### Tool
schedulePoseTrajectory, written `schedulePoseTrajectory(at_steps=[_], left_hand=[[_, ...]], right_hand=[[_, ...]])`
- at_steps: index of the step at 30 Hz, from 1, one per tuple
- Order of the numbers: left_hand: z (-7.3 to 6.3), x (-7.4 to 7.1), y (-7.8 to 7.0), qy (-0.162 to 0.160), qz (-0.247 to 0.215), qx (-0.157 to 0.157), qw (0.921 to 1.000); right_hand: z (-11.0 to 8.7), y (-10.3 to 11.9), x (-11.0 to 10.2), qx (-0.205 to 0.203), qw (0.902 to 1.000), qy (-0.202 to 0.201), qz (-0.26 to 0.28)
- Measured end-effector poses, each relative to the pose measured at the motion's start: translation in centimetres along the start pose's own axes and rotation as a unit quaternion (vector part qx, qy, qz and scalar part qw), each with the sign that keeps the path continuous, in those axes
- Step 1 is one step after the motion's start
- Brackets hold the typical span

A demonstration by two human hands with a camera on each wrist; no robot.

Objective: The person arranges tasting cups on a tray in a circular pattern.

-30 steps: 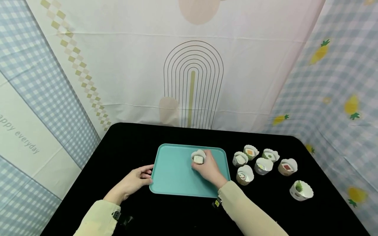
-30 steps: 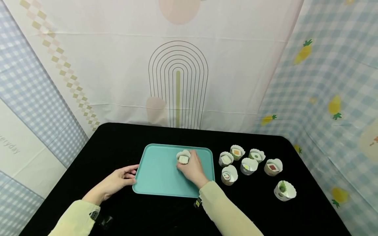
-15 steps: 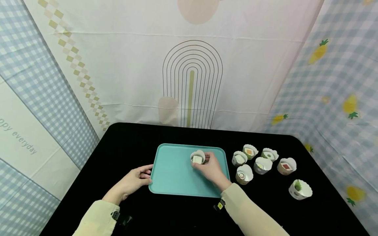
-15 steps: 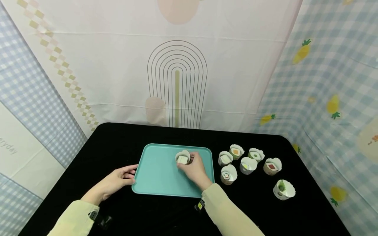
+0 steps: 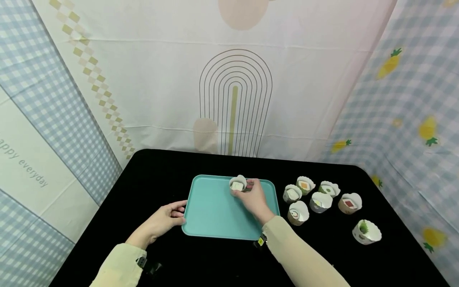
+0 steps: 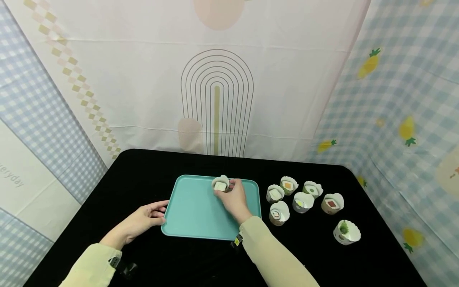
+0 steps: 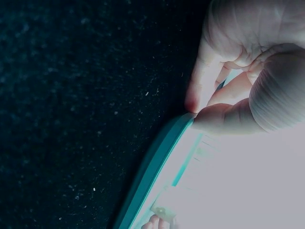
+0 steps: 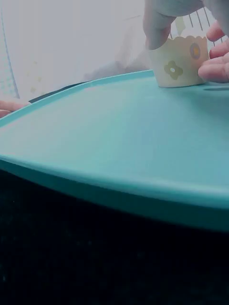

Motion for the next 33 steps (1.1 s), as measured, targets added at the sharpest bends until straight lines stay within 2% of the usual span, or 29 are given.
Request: schedulePoseTrajectory(at_steps=[11, 18, 23, 33], left_hand=[[0.1, 0.0, 0.2, 0.0, -0.008, -0.004, 1.0], [0.1, 0.0, 0.2, 0.005, -0.01, -0.002, 0.9999], [0.1, 0.1, 0.1, 0.0, -0.007, 0.001, 1.0], [-0.1, 0.0, 0.1, 0.006, -0.002, 0.002, 1.0]], right_hand=[[0.7, -0.3, 0.6, 0.009, 0.9989, -0.042, 0.018], [1.2, -0.3, 0.8, 0.026, 0.9983, -0.035, 0.04], [1.2, -0.4, 0.7, 0.033, 0.9981, -0.036, 0.036], [0.5, 0.1, 0.2, 0.022, 0.9987, -0.019, 0.043]])
Point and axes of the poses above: each hand's wrist, its own z-axis towards the middle knuckle, its own x-axis out of the palm, y = z × x, the point moved 8 cm from there along z, towards the middle knuckle
